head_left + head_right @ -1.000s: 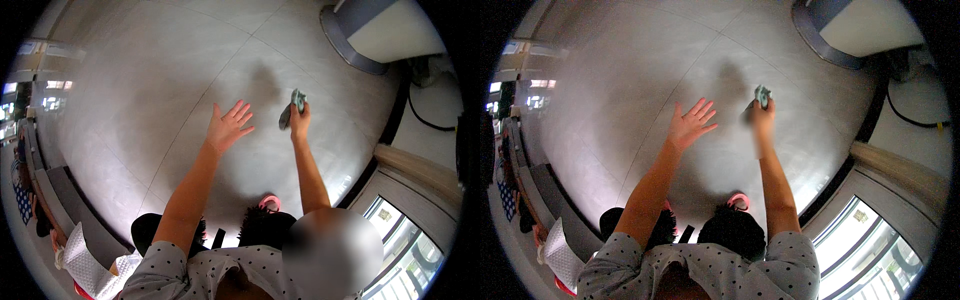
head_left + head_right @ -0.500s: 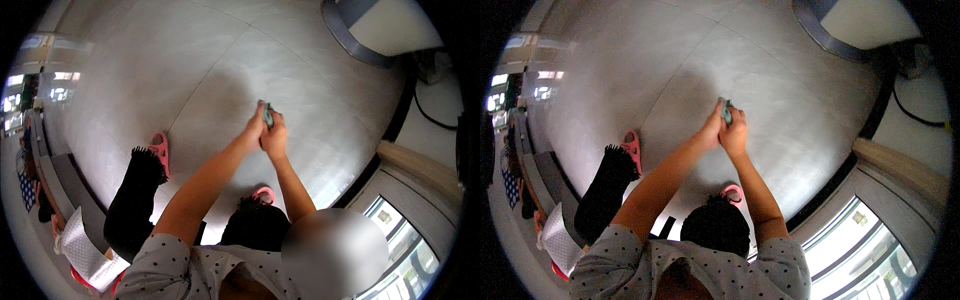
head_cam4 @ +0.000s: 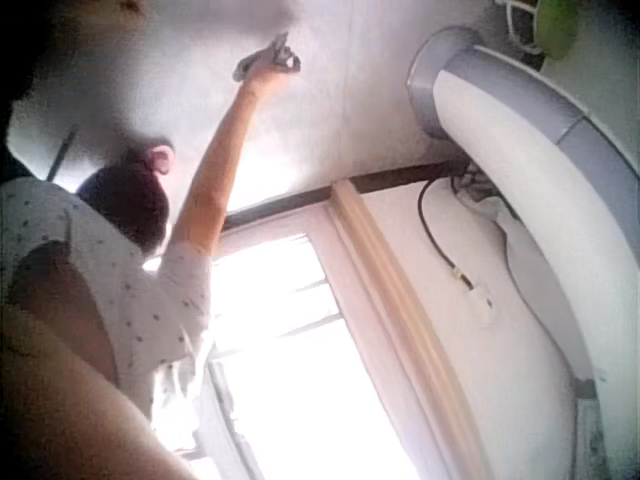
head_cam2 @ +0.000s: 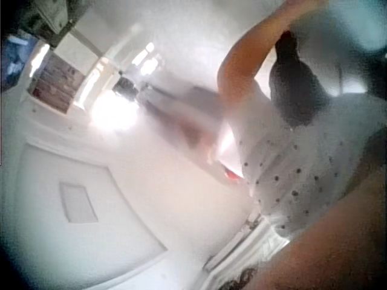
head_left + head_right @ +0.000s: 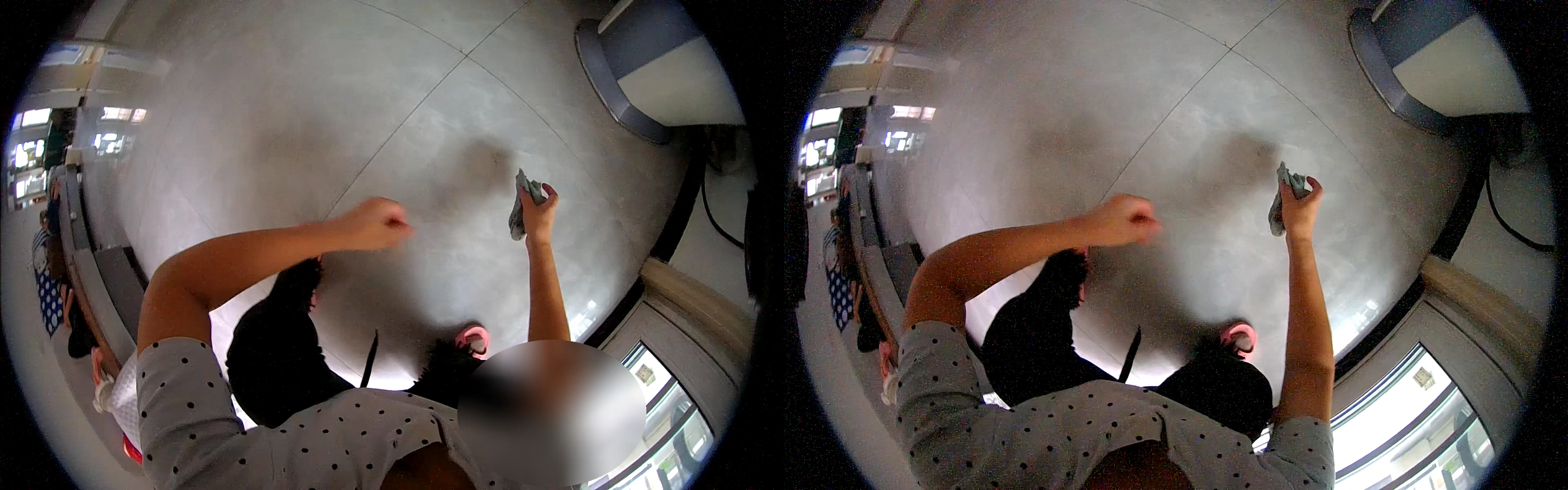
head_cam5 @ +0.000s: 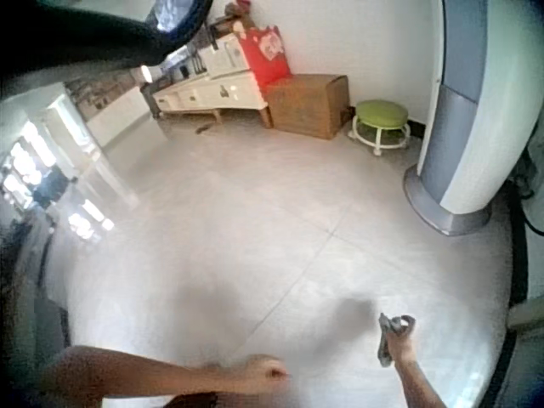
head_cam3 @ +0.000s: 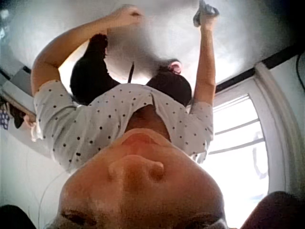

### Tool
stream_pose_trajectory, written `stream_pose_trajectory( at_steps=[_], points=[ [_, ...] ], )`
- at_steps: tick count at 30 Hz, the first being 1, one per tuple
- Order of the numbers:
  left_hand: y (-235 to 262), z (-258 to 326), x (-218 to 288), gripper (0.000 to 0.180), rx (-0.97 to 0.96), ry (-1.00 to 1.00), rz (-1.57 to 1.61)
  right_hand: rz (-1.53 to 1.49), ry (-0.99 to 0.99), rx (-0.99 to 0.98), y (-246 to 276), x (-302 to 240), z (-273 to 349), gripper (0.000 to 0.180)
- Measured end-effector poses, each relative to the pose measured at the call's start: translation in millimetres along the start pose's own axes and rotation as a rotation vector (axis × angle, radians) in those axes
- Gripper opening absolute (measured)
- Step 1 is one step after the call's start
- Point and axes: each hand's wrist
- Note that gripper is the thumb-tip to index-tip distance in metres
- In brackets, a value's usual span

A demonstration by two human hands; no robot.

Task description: The person cleans the sliding window track and the tiled floor of a balcony using a cloth. They start by wiping the metal track, then kneel to wipe the floor tiles in a systematic manner, moving from the window area towards the interior.

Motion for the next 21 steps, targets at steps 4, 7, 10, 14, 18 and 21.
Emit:
stream_pose_trajectory(
  at_steps=[4,7,10,14,18,21],
  points=[
    [94,-15,-117,0.02,0.435,0.149,-0.272,0.161,0.198,-0.219,-31,-26,-12,0.037],
    [143,-44,-147,0.056,0.6,0.225,-0.565,0.334,0.407,-0.254,-75,-46,-6,0.038],
    [184,-75,-141,0.095,0.593,0.353,-0.627,0.562,0.491,-0.331,-135,-67,10,0.044],
    [225,-111,-154,0.13,0.343,0.444,-0.589,0.805,0.485,-0.345,-216,-63,57,0.055],
    [223,-118,-154,0.145,0.195,0.556,-0.69,0.85,0.349,-0.2,-250,-40,98,0.047],
    [226,-122,-150,0.149,0.106,0.588,-0.696,0.901,0.374,-0.055,-258,-44,52,0.045]
  ],
)
Point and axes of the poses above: each hand's wrist, its own z-axis away from the middle knuckle, its own y-axis out of the back of the hand, x = y × z, and after that the axes turned 11 degrees about y, right-handed
